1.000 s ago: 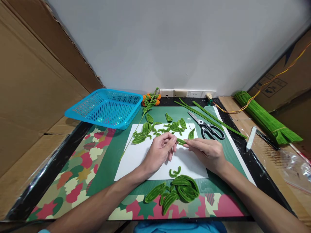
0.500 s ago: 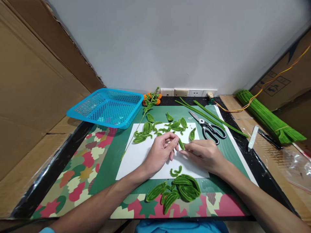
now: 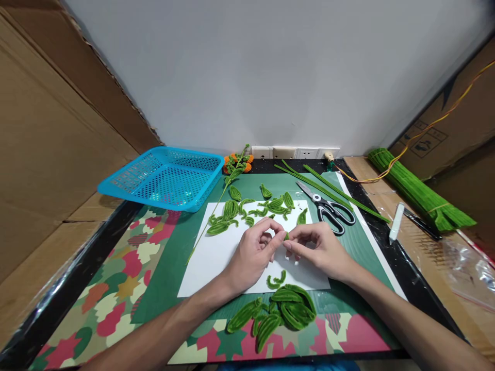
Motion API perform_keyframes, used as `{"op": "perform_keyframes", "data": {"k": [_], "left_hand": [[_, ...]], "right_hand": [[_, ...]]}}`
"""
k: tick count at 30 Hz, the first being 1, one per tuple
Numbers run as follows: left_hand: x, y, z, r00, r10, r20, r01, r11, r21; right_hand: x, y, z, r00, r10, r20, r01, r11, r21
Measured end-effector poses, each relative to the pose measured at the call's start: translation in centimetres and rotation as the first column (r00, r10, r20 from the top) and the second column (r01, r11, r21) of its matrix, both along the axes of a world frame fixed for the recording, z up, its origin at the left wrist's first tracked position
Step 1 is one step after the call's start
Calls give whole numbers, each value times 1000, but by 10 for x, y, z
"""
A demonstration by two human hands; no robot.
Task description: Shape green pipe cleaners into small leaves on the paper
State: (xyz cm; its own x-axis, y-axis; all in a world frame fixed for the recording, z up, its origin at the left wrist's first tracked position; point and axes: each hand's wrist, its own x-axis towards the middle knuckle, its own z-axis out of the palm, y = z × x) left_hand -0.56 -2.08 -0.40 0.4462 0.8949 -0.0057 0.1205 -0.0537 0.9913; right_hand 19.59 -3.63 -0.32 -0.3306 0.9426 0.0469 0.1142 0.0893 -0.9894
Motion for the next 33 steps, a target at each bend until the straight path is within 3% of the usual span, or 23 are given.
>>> {"op": "perform_keyframes", "data": {"k": [4,8,17,20,25,33], "left_hand": [[0,0,3,1000,10,14,-9,1000,-22],[1,0,4,999,30,19,-29,999,-34],[1,2,3,998,16,68,-7,990,-139],[2,2,5,998,-15,68,25,988,-150],[4,1,4,998,-44,35,49,987,-154],[2,1,0,1000,-13,22,16,993,-117]], "right_hand": [[2,2,-3,987,10,-162,-29,993,-116],[1,4,-7,970,-20,-241,-18,988,-154],[2,5,-5,964,-162,-212,152,986,-66],[2,6,-6,953,-196,-230,177,979,-101],[2,6,-8,937,-209,-280,160,969,-187],[3,5,-5,959,-116,-259,71,982,-175]]}}
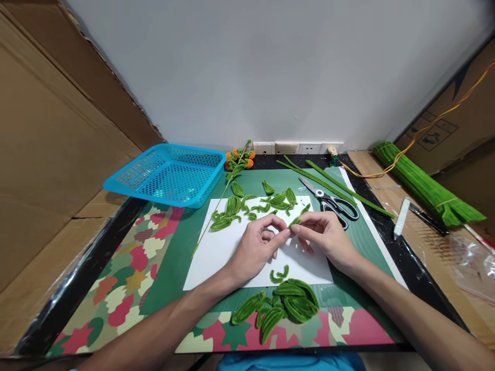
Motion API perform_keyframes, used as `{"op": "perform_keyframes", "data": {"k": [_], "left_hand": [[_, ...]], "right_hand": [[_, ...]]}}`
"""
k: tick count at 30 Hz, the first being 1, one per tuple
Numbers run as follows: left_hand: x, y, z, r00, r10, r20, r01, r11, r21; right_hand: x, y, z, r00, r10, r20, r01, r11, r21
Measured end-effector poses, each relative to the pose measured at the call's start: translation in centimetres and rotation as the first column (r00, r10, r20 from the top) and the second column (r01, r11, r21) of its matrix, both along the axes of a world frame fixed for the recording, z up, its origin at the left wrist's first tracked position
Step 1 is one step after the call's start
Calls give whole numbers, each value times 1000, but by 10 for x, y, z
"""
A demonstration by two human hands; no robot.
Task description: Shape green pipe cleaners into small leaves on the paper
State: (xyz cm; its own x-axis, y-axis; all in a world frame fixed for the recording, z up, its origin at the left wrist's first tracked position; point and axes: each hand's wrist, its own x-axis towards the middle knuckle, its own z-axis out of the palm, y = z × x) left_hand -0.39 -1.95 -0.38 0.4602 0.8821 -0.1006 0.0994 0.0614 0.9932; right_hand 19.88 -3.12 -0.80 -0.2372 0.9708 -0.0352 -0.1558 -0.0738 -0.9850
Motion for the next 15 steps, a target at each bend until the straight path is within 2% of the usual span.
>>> {"op": "perform_keyframes", "data": {"k": [15], "left_hand": [[-2,0,3,997,36,-72,-34,999,29]], "right_hand": [[2,0,1,993,-2,117,-2,999,32]]}}
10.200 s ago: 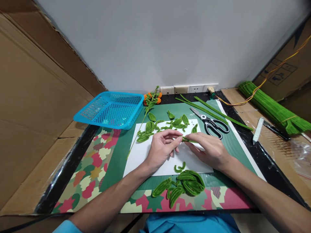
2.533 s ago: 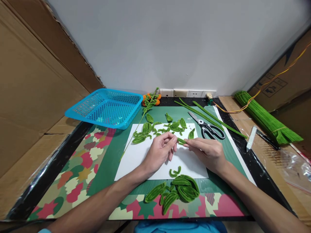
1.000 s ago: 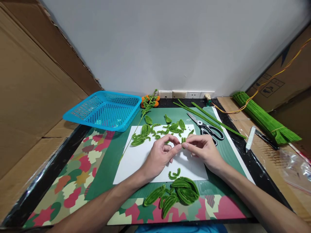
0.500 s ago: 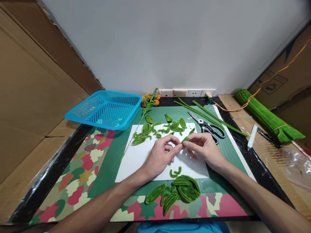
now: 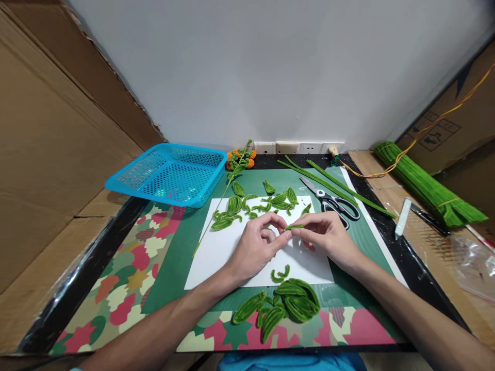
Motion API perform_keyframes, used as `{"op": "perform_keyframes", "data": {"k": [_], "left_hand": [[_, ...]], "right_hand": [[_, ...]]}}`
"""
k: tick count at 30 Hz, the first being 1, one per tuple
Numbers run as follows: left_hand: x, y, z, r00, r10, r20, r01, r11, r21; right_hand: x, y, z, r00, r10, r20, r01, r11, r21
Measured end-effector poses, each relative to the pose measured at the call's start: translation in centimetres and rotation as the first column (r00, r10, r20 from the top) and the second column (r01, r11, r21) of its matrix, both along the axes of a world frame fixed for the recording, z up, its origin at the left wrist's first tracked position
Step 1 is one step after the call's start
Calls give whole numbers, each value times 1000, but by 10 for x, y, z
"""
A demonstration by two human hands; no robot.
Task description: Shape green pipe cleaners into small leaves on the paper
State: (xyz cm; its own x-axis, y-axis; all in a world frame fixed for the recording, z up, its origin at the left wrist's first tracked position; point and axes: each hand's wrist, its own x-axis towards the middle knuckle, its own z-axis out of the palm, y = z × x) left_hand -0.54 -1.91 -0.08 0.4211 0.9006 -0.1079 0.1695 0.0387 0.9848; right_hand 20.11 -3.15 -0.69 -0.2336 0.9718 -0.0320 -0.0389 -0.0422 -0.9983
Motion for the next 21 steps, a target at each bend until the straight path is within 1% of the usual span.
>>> {"op": "perform_keyframes", "data": {"k": [5,9,13,18,21], "left_hand": [[1,0,-2,998,34,43,-35,999,18],[1,0,-3,999,47,23,-48,997,57],[0,1,-3,999,46,22,-47,998,45],[1,1,0,996,69,60,-69,998,9],[1,1,2,996,56,74,-56,998,-5]], "right_hand": [[0,0,0,998,54,-12,-54,999,-3],[1,0,-4,997,72,27,-72,997,4],[1,0,-5,994,89,56,-90,996,16],[-2,-3,1,989,50,139,-60,996,70],[-3,-5,2,988,14,151,-30,994,104]]}}
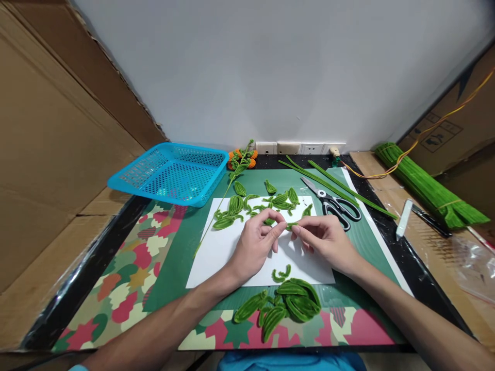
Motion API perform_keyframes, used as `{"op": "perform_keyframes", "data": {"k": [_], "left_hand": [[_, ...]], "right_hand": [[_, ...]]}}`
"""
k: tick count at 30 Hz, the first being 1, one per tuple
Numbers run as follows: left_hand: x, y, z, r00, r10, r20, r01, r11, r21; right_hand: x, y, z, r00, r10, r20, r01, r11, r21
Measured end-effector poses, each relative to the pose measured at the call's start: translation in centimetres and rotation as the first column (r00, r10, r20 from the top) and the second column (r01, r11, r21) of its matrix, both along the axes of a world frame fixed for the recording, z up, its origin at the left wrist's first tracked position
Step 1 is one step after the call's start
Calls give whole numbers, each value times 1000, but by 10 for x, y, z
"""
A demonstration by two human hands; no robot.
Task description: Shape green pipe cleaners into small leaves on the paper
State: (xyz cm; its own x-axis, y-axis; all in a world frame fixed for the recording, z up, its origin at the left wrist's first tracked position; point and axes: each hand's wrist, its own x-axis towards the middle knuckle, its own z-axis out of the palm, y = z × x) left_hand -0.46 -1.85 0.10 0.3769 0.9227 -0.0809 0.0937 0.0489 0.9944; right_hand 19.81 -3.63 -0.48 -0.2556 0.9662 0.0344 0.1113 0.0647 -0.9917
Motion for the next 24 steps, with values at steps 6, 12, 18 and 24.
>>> {"op": "perform_keyframes", "data": {"k": [6,12,18,24], "left_hand": [[-1,-1,-5,999,-33,-22,33,999,14],[-1,0,-3,999,-4,-51,6,998,56],[1,-1,-2,1000,-5,4,5,1000,-19],[-1,4,-2,999,-1,49,6,996,-94]], "right_hand": [[0,-1,-3,1000,-27,-8,27,999,28],[-2,-2,2,998,4,61,-7,999,43],[-1,-4,1,987,-5,158,-17,990,142],[5,-5,-11,916,-249,314,2,787,618]]}}
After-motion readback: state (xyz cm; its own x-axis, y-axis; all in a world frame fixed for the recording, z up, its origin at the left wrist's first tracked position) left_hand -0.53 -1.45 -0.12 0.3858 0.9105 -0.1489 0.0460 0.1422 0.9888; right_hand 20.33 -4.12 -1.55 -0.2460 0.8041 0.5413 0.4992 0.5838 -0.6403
